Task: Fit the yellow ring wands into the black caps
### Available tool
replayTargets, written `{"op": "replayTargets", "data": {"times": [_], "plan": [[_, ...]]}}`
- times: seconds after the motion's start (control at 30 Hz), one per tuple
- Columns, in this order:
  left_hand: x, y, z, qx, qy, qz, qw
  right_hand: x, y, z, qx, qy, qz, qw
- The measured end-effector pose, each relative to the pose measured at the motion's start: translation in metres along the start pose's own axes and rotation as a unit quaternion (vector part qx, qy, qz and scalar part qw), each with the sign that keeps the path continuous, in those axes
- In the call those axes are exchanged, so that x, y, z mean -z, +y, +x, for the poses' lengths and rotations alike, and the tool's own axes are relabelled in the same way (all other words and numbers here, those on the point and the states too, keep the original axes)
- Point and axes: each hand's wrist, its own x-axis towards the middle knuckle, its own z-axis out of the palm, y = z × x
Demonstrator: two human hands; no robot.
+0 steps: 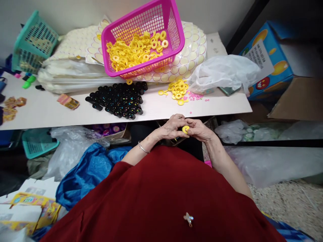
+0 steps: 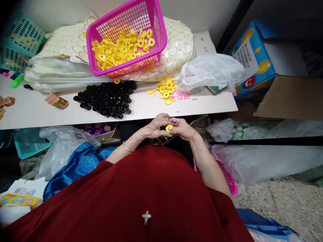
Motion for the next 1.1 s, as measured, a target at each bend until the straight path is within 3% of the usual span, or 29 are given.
{"op": "replayTargets", "data": {"times": [0.27,0.43,0.5,0.63,0.7,0.77,0.83,0.9,0.97,1.03,1.1], "plan": [[-0.009,0.012,0.001,-0.065,-0.012,0.110,0.992,-0.005,0.011,-0.004,0.071,0.058,0.002,0.996],[-0.014,-0.004,-0.003,-0.077,0.000,0.126,0.989,-0.008,0.026,0.002,0.089,0.097,0.029,0.991],[-0.016,-0.012,-0.005,-0.078,-0.008,0.149,0.986,-0.006,0.030,0.006,0.077,0.082,0.012,0.994],[-0.020,-0.022,-0.011,-0.092,-0.024,0.193,0.977,0.000,0.033,0.014,0.032,-0.012,-0.097,0.995],[-0.018,-0.025,-0.012,-0.100,-0.043,0.201,0.973,0.002,0.036,0.020,0.030,-0.014,-0.183,0.983],[-0.009,-0.029,-0.012,-0.108,-0.059,0.186,0.975,0.004,0.041,0.027,0.034,0.043,-0.317,0.947],[0.006,-0.036,-0.009,-0.095,-0.032,0.162,0.982,0.003,0.046,0.035,0.017,0.111,-0.477,0.872],[0.026,-0.043,-0.003,-0.031,0.063,0.173,0.982,0.002,0.048,0.041,-0.019,0.132,-0.601,0.788],[0.047,-0.052,0.004,0.078,0.167,0.227,0.956,0.000,0.046,0.044,-0.050,0.113,-0.666,0.736],[0.064,-0.059,0.013,0.171,0.203,0.281,0.923,0.000,0.040,0.043,-0.053,0.098,-0.687,0.718],[0.075,-0.064,0.022,0.233,0.204,0.322,0.895,0.001,0.031,0.038,-0.039,0.071,-0.671,0.737]]}}
